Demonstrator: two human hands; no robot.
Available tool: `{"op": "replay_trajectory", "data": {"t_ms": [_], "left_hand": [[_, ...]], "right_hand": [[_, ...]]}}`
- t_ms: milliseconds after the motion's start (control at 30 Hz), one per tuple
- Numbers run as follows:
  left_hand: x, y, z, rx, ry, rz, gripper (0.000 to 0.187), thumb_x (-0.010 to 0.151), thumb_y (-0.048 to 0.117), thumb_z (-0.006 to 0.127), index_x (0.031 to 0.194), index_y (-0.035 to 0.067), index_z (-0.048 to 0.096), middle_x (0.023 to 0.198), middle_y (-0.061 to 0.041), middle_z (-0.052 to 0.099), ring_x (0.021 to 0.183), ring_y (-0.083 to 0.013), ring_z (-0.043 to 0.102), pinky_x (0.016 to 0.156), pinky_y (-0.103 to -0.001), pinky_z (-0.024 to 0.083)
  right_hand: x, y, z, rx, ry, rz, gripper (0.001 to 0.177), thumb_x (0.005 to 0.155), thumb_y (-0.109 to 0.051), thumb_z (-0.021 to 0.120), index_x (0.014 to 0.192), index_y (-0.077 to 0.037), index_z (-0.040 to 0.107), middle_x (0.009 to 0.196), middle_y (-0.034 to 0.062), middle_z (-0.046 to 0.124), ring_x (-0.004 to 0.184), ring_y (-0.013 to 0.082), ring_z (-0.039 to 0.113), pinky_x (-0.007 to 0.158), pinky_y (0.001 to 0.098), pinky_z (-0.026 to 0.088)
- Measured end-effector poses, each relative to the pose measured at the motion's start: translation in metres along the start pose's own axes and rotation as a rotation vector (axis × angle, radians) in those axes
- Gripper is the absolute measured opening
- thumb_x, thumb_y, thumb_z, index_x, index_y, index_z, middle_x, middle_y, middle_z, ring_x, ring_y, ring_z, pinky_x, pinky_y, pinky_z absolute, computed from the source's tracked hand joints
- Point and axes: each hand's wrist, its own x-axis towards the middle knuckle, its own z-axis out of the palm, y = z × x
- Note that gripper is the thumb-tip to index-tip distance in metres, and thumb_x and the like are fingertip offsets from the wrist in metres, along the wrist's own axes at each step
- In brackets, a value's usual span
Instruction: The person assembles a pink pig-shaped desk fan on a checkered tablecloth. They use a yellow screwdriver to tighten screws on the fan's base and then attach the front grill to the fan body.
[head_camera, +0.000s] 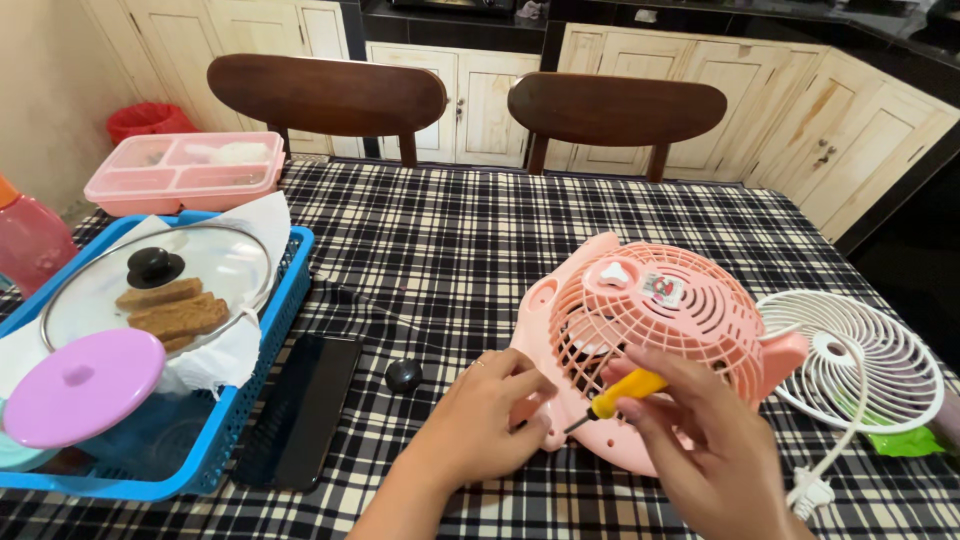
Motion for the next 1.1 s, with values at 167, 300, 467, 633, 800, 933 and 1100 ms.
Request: {"op": "replay_trajectory", "data": {"t_ms": [167, 300, 467, 633, 800, 933, 1100], "left_hand": [[0.003, -0.007, 0.007, -0.042, 0.068, 0.021, 0.016, 0.080, 0.011, 0.069, 0.095, 0.010, 0.077, 0.101, -0.006, 0.067, 0.094, -0.0267, 0.063, 0.083, -0.038, 0.055], [0.003, -0.008, 0.006, -0.040, 0.090, 0.029, 0.015, 0.078, 0.011, 0.071, 0.093, 0.010, 0.076, 0.099, -0.007, 0.066, 0.094, -0.0272, 0.062, 0.083, -0.039, 0.054], [0.005, -0.006, 0.005, -0.041, 0.070, -0.006, 0.015, 0.079, 0.012, 0.071, 0.092, 0.010, 0.076, 0.098, -0.005, 0.068, 0.092, -0.0258, 0.061, 0.082, -0.038, 0.056], [0.005, -0.002, 0.004, -0.034, 0.057, -0.030, 0.014, 0.078, 0.013, 0.072, 0.092, 0.009, 0.077, 0.099, -0.006, 0.069, 0.091, -0.0263, 0.061, 0.084, -0.038, 0.055], [0.006, -0.003, 0.004, -0.034, 0.068, -0.017, 0.016, 0.076, 0.012, 0.074, 0.092, 0.009, 0.077, 0.101, -0.006, 0.069, 0.094, -0.0269, 0.061, 0.084, -0.038, 0.055], [0.006, -0.005, 0.006, -0.032, 0.070, -0.013, 0.016, 0.077, 0.011, 0.073, 0.093, 0.010, 0.077, 0.101, -0.006, 0.069, 0.094, -0.0269, 0.062, 0.084, -0.037, 0.056], [0.006, -0.006, 0.007, -0.033, 0.085, 0.007, 0.017, 0.075, 0.011, 0.075, 0.091, 0.010, 0.077, 0.101, -0.006, 0.069, 0.094, -0.0266, 0.062, 0.083, -0.037, 0.056]], "right_hand": [[0.005, 0.009, 0.014, 0.017, -0.027, 0.055, 0.050, 0.088, 0.004, 0.066, 0.136, -0.005, 0.057, 0.117, 0.0146, 0.076, 0.105, 0.0199, 0.077, 0.084, 0.0311, 0.065], [0.003, 0.009, 0.017, 0.054, -0.005, 0.079, 0.049, 0.089, 0.004, 0.065, 0.137, -0.004, 0.057, 0.116, 0.0148, 0.076, 0.104, 0.0196, 0.078, 0.086, 0.0329, 0.066], [0.006, 0.008, 0.017, -0.010, -0.033, 0.006, 0.048, 0.089, 0.002, 0.065, 0.136, -0.005, 0.056, 0.117, 0.0133, 0.074, 0.109, 0.0194, 0.076, 0.085, 0.0337, 0.064], [0.016, 0.003, 0.017, -0.360, -0.119, 0.009, 0.065, 0.085, -0.013, 0.082, 0.147, -0.016, 0.063, 0.110, 0.0056, 0.071, 0.095, 0.0149, 0.072, 0.075, 0.0258, 0.065], [0.029, -0.010, 0.013, -0.217, -0.168, -0.156, 0.048, 0.093, -0.005, 0.061, 0.141, -0.010, 0.060, 0.126, 0.0130, 0.072, 0.107, 0.0202, 0.074, 0.087, 0.0328, 0.059], [0.033, -0.011, 0.016, -0.256, -0.170, -0.041, 0.042, 0.093, -0.014, 0.072, 0.135, -0.017, 0.073, 0.115, 0.0059, 0.072, 0.093, 0.0158, 0.073, 0.076, 0.0290, 0.063], [0.034, -0.010, 0.010, -0.160, -0.206, -0.256, 0.039, 0.097, -0.005, 0.059, 0.136, -0.004, 0.065, 0.124, 0.0136, 0.072, 0.113, 0.0229, 0.068, 0.091, 0.0341, 0.055]]}}
